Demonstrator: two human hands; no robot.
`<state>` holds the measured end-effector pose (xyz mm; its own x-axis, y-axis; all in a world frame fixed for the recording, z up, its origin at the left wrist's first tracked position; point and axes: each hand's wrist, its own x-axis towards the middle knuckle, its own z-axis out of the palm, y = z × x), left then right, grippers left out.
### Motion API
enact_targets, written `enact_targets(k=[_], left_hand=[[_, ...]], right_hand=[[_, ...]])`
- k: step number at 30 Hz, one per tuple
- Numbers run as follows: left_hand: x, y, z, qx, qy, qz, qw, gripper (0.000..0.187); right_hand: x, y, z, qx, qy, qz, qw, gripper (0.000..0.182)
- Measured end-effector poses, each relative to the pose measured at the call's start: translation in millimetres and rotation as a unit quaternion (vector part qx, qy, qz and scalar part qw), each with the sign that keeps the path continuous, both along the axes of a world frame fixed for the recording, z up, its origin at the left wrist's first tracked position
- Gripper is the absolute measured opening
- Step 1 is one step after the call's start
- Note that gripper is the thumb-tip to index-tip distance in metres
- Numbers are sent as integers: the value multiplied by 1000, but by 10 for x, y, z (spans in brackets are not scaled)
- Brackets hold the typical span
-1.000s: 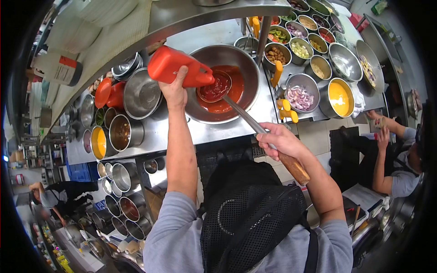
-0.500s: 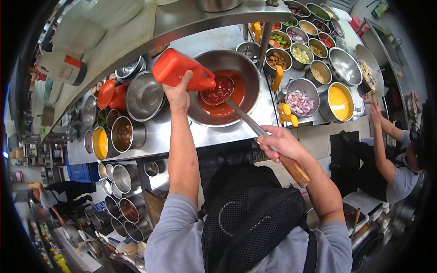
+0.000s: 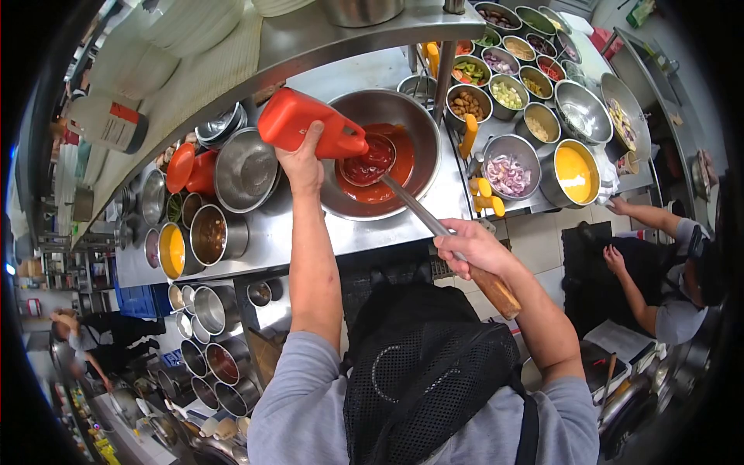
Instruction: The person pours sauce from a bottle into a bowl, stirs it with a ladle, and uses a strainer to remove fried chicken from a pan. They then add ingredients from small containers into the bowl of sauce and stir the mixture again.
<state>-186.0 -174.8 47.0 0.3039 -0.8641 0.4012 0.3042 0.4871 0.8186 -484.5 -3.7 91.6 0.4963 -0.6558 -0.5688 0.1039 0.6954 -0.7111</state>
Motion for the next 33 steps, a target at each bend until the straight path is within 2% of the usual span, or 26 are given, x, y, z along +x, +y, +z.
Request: enact_targets(k=[4, 10, 12, 15, 16, 18, 26, 33], left_hand=[[-14, 116, 85, 14, 55, -20, 998, 47], [41, 137, 23, 5, 49, -2, 999, 47], [26, 130, 15, 4, 48, 2, 999, 47], [25, 88, -17, 1, 41, 14, 999, 43], [30, 74, -34, -3, 35, 22, 999, 40], [45, 71, -49, 1, 29, 25, 999, 40], [75, 121, 0, 8, 47, 15, 999, 47], [42, 134, 42, 16, -10, 2, 1000, 49]], right_hand=[[-9, 17, 17, 0, -6, 1, 1000, 17], [7, 21, 53, 5, -4, -8, 1000, 23], [9, 17, 38, 7, -1, -1, 1000, 33], [11, 18, 22, 17, -16, -8, 1000, 34], [12, 20, 27, 16, -16, -8, 1000, 34], [1, 26, 41, 6, -20, -2, 1000, 22], [7, 35, 128, 3, -15, -5, 1000, 19], [32, 18, 93, 3, -6, 1, 1000, 16]])
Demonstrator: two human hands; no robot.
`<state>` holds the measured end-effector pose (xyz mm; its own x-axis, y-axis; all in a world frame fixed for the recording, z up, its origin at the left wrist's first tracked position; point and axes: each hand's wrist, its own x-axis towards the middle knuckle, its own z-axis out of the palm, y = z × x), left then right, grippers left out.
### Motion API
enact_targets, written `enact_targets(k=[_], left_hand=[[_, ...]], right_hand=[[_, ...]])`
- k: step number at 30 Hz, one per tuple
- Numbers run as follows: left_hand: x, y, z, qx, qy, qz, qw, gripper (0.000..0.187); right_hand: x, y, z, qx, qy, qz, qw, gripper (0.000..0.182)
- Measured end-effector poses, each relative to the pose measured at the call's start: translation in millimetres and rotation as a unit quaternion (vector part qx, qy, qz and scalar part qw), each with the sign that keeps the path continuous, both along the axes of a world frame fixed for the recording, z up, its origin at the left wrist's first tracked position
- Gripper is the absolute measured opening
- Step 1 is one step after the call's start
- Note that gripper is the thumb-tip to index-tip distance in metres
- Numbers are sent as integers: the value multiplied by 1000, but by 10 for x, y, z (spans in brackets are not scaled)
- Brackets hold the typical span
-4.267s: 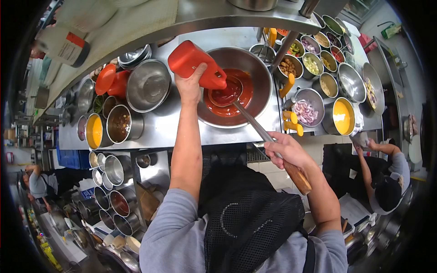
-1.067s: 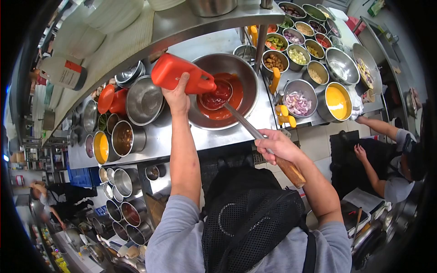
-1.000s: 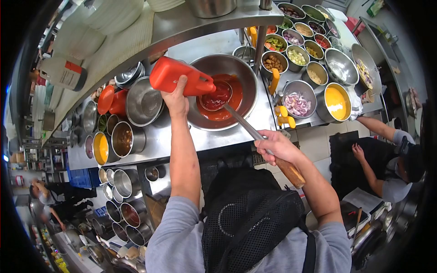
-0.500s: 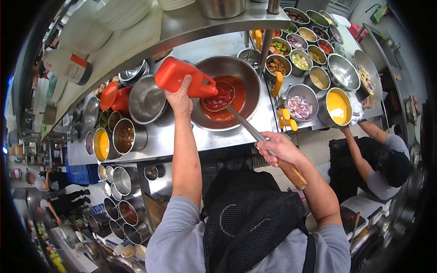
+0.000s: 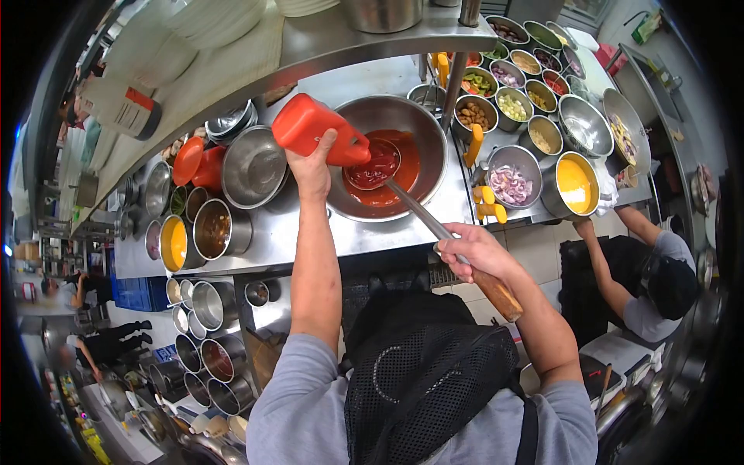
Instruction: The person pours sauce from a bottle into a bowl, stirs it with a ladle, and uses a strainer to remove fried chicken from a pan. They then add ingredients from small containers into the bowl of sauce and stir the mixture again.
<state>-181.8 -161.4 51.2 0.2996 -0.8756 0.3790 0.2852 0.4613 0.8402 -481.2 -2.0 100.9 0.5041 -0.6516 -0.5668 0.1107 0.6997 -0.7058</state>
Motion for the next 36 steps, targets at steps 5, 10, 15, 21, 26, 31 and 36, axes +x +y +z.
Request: enact_targets(k=[5, 10, 15, 21, 26, 31, 36], left_hand=[[-42, -35, 4, -21, 6, 9, 1000, 48], [-26, -34, -11, -29, 19, 45, 998, 36], [88, 26, -122, -13, 77, 37, 996, 37], [238, 195, -391, 17, 249, 98, 963, 45], [327, 240, -597, 49, 328, 108, 937, 64], [300, 316, -491, 93, 424, 58, 899, 77], [348, 354, -379, 113, 581, 4, 806, 83]], right_hand=[[11, 12, -16, 9, 0, -1, 1000, 17], [-19, 40, -35, 3, -8, -1, 1000, 17], [-57, 62, -45, -4, -10, 0, 1000, 20], [-82, 103, 85, 18, -20, -28, 999, 25], [-101, 119, 273, 38, -43, -57, 997, 17], [-69, 80, 313, 50, -51, -67, 995, 11], [39, -2, 105, -26, 62, -24, 997, 20]])
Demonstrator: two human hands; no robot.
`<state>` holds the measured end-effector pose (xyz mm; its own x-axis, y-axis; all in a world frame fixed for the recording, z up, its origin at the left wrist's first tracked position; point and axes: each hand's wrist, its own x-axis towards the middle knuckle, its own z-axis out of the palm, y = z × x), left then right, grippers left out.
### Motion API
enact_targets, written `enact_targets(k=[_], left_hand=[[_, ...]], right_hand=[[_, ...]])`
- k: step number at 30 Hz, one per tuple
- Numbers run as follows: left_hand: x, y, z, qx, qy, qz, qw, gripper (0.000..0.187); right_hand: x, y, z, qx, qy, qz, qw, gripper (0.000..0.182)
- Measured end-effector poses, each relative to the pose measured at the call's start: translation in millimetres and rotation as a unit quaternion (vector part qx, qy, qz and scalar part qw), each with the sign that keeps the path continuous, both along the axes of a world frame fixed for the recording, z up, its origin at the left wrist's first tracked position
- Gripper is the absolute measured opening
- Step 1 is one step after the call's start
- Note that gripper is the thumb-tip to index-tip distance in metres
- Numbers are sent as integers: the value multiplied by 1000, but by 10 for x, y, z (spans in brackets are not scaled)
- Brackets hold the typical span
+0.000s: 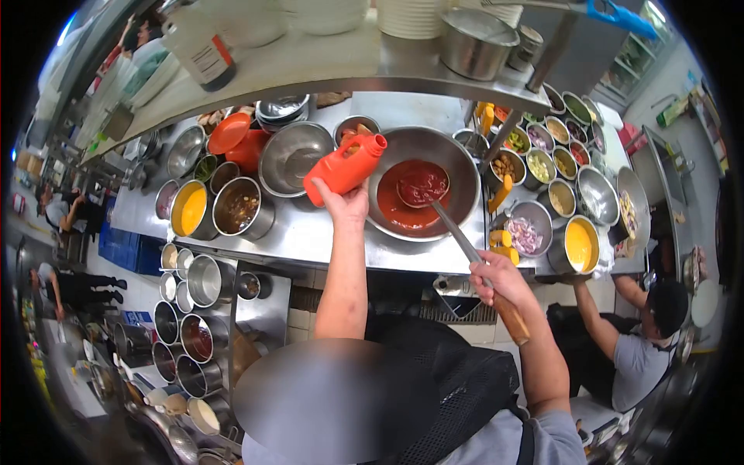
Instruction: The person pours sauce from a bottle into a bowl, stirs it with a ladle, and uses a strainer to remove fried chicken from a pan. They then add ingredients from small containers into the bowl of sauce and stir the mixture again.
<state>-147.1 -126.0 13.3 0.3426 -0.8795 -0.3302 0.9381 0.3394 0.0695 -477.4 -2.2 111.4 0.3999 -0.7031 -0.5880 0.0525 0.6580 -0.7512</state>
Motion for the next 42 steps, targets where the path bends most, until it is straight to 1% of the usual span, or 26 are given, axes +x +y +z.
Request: enact_targets(k=[2, 5, 6, 7, 8, 10, 11, 12, 15, 17, 19, 20, 21, 22, 24, 25, 26, 27, 29, 31, 34, 37, 39, 40, 41, 42], left_hand=[[21, 21, 51, -22, 25, 2, 999, 82], [53, 121, 161, -98, 36, -4, 995, 74], [90, 190, 210, -125, 25, 58, 990, 74], [112, 244, 224, -139, 42, 35, 989, 66], [176, 294, 204, -150, 55, 11, 987, 59], [258, 328, 3, -74, 121, 35, 989, 74], [283, 485, 264, -31, 156, 62, 985, 79], [402, 556, 278, -49, 207, 48, 976, 77], [677, 636, 305, -60, 192, 103, 974, 76], [868, 665, 347, -67, 178, 121, 974, 76], [1025, 671, 379, -104, 161, 143, 971, 75], [1078, 672, 410, -107, 160, 144, 971, 75], [1119, 668, 474, -112, 160, 150, 969, 76], [1160, 666, 521, -118, 162, 155, 967, 76], [1181, 693, 511, -162, 145, 123, 968, 76], [1172, 704, 482, -202, 126, 89, 967, 77], [1167, 647, 312, -247, 84, 63, 963, 79], [1205, 594, 167, -290, 42, 37, 955, 81], [1129, 810, 631, -247, 47, 57, 966, 85], [1148, 884, 731, -270, 40, 15, 962, 88], [1253, 1004, 858, -168, 103, -34, 980, 93], [1470, 1114, 623, -72, -157, -201, 964, 106], [1532, 1471, 926, -67, -227, -336, 911, 101], [1582, 1571, 894, -40, -291, -377, 878, 94], [1558, 1673, 991, 44, -381, -338, 859, 89], [1606, 1852, 1122, 101, -503, -318, 798, 66]], right_hand=[[78, -32, -45, -54, 104, 32, 993, 37], [108, -36, -189, -203, 231, 83, 948, 45], [94, -58, -209, -245, 339, 142, 897, 47], [76, -104, -401, -424, 381, 158, 806, 51], [72, -85, -530, -484, 397, 137, 768, 54], [-84, -204, -789, -479, 465, 209, 715, 62], [-81, -186, -783, -445, 561, 245, 654, 64], [-319, -247, -1164, -495, 678, 282, 465, 44], [-168, -215, -908, -612, 639, 234, 404, 50], [29, -193, -609, -519, 645, 307, 469, 62], [221, -238, -436, -569, 627, 291, 445, 68], [669, -104, -20, -546, 602, 255, 525, 70], [833, -343, -163, -633, 452, 218, 589, 70], [1201, -474, -242, -715, 332, 190, 585, 64], [2140, -374, 192, -672, 215, 187, 683, 73], [2560, -285, 332, -572, 154, 169, 788, 77], [2884, -375, 295, -622, 115, 163, 757, 78], [3224, -382, 359, -617, 103, 139, 768, 84], [3798, -468, 343, -562, -85, 88, 818, 85], [4083, -467, 488, -584, -17, 25, 811, 75], [4220, -489, 630, -617, 1, 5, 787, 63], [4177, -612, 897, -577, -6, -28, 816, 58], [4057, -811, 944, -569, -17, 12, 822, 64], [3982, -845, 984, -582, -21, 26, 813, 66], [3929, -891, 1028, -594, -28, 53, 803, 68], [3819, -882, 1163, -602, -18, 96, 792, 72]])
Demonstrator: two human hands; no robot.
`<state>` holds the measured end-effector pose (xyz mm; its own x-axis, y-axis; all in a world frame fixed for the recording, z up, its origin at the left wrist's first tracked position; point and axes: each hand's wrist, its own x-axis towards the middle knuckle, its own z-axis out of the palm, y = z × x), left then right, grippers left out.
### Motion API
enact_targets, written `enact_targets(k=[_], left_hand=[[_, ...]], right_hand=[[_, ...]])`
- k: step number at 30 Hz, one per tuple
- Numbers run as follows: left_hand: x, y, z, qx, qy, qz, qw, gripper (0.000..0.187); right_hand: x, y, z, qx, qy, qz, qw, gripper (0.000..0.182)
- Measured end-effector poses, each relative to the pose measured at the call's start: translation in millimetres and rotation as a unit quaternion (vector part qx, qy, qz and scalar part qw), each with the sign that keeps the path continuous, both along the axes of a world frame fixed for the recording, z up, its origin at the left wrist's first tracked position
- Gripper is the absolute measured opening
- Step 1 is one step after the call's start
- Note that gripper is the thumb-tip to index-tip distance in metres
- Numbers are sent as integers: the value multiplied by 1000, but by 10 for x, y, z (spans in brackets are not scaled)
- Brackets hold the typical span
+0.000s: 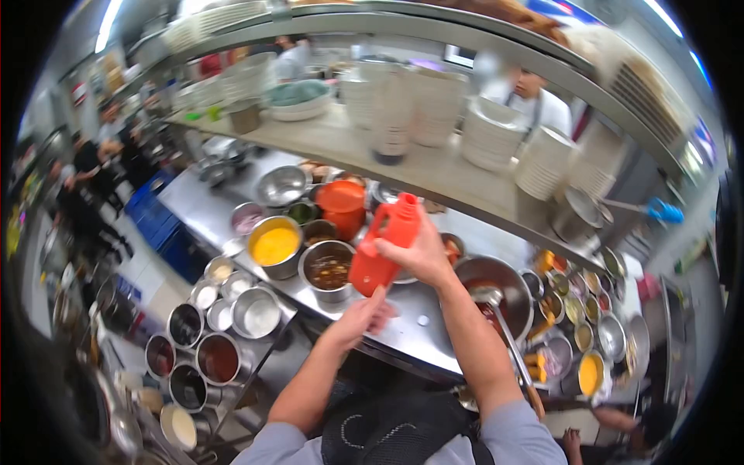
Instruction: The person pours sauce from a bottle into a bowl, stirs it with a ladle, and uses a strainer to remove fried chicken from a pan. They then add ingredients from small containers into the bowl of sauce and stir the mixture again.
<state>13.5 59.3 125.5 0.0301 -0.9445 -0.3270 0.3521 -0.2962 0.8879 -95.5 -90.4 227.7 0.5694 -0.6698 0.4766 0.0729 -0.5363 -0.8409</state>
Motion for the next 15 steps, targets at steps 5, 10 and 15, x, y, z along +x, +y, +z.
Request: enact_targets(k=[5, 10, 15], left_hand=[[201, -155, 967, -398, -320, 220, 831, 68], [101, -634, 1627, -491, -153, 110, 850, 37], [-109, -601, 2119, -523, -71, 156, 835, 22]], right_hand=[[-325, -70, 702, -64, 23, 141, 988, 71], [-448, -22, 1410, -80, -26, 143, 986, 85], [-271, 18, 1289, -164, -227, 120, 953, 75]])
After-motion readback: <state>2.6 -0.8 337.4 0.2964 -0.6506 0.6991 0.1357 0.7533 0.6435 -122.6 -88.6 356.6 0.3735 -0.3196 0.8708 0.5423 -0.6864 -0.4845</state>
